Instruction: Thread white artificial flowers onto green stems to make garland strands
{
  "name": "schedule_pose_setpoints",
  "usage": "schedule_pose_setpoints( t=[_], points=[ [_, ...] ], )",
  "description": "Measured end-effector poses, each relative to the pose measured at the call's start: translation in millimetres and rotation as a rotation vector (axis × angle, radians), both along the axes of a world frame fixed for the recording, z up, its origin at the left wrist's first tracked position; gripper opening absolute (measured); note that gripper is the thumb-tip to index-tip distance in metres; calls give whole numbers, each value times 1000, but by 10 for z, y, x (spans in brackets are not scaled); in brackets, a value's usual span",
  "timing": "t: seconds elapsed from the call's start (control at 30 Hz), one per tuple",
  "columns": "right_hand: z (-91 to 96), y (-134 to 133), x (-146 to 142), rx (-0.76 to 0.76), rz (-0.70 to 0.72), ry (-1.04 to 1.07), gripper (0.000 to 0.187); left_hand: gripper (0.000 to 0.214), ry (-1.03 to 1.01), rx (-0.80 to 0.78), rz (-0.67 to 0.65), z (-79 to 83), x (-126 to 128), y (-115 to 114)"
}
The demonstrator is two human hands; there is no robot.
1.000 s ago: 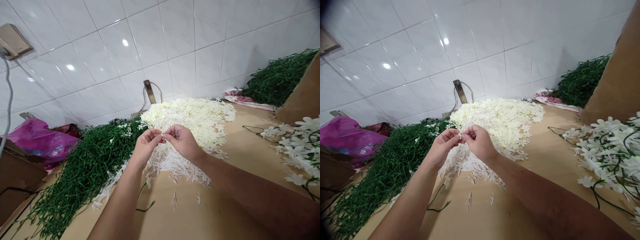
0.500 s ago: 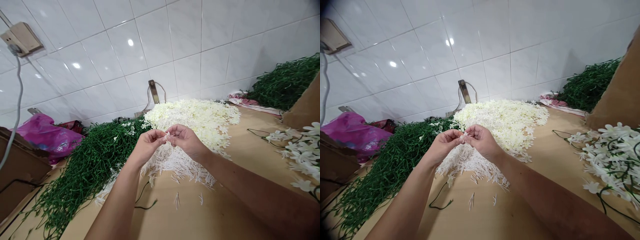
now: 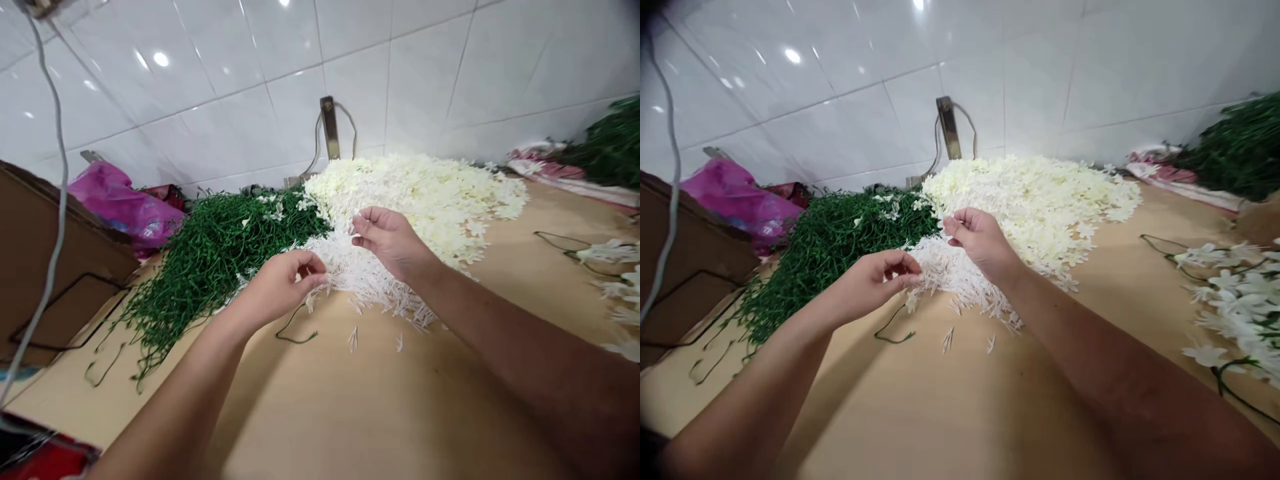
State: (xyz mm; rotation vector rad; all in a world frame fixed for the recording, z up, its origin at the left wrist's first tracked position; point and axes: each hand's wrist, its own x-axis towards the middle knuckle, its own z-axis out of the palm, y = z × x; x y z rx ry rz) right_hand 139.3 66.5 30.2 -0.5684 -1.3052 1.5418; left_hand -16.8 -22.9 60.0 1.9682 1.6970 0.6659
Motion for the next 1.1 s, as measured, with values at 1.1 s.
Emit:
schedule_pose_setpoints(
  t=[1.1],
  points=[
    [-292, -201, -185, -291, 494, 30, 16, 24, -929, -224, 191, -537, -307, -142]
  ],
)
